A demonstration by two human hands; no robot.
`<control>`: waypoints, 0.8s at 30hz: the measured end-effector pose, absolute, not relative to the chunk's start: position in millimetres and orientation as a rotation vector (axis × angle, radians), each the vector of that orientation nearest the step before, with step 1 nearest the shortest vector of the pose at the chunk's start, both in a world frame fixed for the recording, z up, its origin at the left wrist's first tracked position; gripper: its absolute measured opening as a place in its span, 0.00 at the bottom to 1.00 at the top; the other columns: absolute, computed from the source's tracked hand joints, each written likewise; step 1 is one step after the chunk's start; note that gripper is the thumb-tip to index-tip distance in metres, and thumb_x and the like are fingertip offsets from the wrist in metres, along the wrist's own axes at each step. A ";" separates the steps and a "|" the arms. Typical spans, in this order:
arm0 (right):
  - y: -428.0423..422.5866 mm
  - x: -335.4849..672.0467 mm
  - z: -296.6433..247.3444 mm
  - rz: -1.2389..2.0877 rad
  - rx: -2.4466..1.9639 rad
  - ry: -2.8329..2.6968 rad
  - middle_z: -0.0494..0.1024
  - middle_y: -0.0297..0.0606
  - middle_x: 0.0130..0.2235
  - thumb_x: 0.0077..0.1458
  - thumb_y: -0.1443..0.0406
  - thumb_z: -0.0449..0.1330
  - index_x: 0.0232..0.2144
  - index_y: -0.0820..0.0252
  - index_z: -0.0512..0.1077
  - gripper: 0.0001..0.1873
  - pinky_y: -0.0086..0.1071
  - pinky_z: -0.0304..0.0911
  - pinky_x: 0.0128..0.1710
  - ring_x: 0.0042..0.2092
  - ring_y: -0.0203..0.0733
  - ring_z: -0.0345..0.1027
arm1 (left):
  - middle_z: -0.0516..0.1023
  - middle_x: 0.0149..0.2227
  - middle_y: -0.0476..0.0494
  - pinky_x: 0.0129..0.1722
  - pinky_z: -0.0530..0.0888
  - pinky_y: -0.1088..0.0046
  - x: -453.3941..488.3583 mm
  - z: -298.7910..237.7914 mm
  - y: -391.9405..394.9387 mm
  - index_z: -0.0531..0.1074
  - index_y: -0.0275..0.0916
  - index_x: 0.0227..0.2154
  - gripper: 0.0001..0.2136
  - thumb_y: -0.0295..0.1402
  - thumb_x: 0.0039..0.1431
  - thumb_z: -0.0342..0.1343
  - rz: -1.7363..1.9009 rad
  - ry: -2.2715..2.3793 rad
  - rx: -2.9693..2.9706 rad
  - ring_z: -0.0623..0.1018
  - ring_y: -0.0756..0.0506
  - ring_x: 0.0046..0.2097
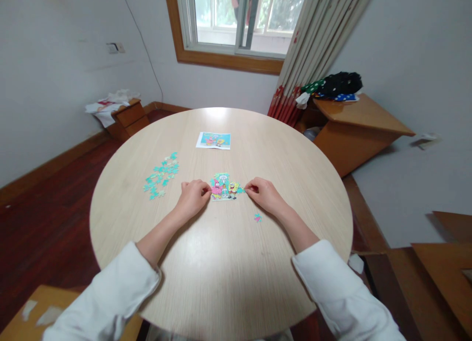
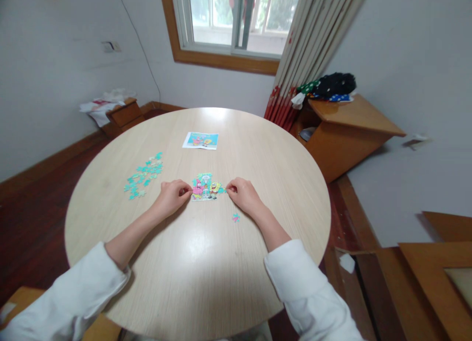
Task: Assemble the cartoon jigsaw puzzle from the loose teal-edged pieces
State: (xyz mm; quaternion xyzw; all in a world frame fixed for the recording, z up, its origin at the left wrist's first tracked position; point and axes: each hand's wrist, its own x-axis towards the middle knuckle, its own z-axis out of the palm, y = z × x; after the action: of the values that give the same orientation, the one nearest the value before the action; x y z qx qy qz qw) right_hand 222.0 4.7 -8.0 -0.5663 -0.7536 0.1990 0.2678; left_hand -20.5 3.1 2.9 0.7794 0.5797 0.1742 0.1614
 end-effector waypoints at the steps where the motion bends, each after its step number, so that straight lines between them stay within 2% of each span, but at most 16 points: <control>1: 4.6 224.4 -6.2 0.528 -1.516 -2.026 0.75 0.37 0.28 0.50 0.70 0.57 0.28 0.61 0.76 0.07 0.30 0.59 0.33 0.31 0.36 0.66 | 0.79 0.33 0.43 0.42 0.60 0.62 -20.5 3.1 3.0 0.75 0.38 0.27 0.09 0.28 0.55 0.50 0.495 1.665 2.218 0.75 0.42 0.37; 5: 3.7 242.5 4.7 0.541 -1.544 -1.877 0.76 0.38 0.29 0.50 0.68 0.57 0.28 0.62 0.76 0.07 0.31 0.60 0.34 0.32 0.37 0.66 | 0.79 0.32 0.44 0.43 0.60 0.62 -20.7 3.8 2.4 0.76 0.39 0.27 0.09 0.30 0.54 0.50 0.509 1.687 2.179 0.76 0.42 0.37; 11: 2.7 271.8 12.3 0.941 -1.570 -1.944 0.74 0.37 0.26 0.48 0.61 0.60 0.27 0.63 0.75 0.09 0.30 0.58 0.29 0.28 0.36 0.64 | 0.80 0.31 0.45 0.45 0.60 0.61 -21.4 4.6 3.2 0.76 0.39 0.28 0.10 0.33 0.55 0.49 0.638 1.702 2.107 0.76 0.43 0.36; 14: 2.2 277.5 11.3 1.056 -1.561 -1.946 0.73 0.37 0.27 0.44 0.61 0.63 0.29 0.63 0.75 0.11 0.31 0.59 0.31 0.30 0.37 0.64 | 0.80 0.31 0.45 0.46 0.59 0.60 -21.5 4.9 3.3 0.76 0.39 0.28 0.11 0.33 0.56 0.49 0.640 1.706 2.102 0.76 0.43 0.36; 18: 1.9 278.8 11.2 1.042 -1.558 -2.016 0.71 0.35 0.29 0.37 0.65 0.66 0.30 0.62 0.76 0.13 0.31 0.60 0.33 0.32 0.37 0.63 | 0.80 0.31 0.45 0.46 0.59 0.60 -21.9 3.7 3.5 0.76 0.39 0.28 0.11 0.33 0.55 0.48 0.622 1.701 2.102 0.76 0.43 0.36; 24: 3.8 278.4 10.5 1.020 -1.580 -2.069 0.69 0.33 0.27 0.38 0.66 0.65 0.28 0.61 0.75 0.09 0.31 0.58 0.32 0.31 0.37 0.61 | 0.80 0.31 0.45 0.46 0.59 0.60 -21.6 1.2 4.0 0.76 0.39 0.29 0.11 0.34 0.56 0.48 0.610 1.692 2.108 0.76 0.42 0.36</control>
State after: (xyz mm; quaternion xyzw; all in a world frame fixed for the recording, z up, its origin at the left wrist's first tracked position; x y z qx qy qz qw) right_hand 278.4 3.8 10.5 -0.5568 -0.7289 0.3593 0.1719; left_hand -21.6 4.0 1.2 0.7478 0.6000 0.2163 0.1842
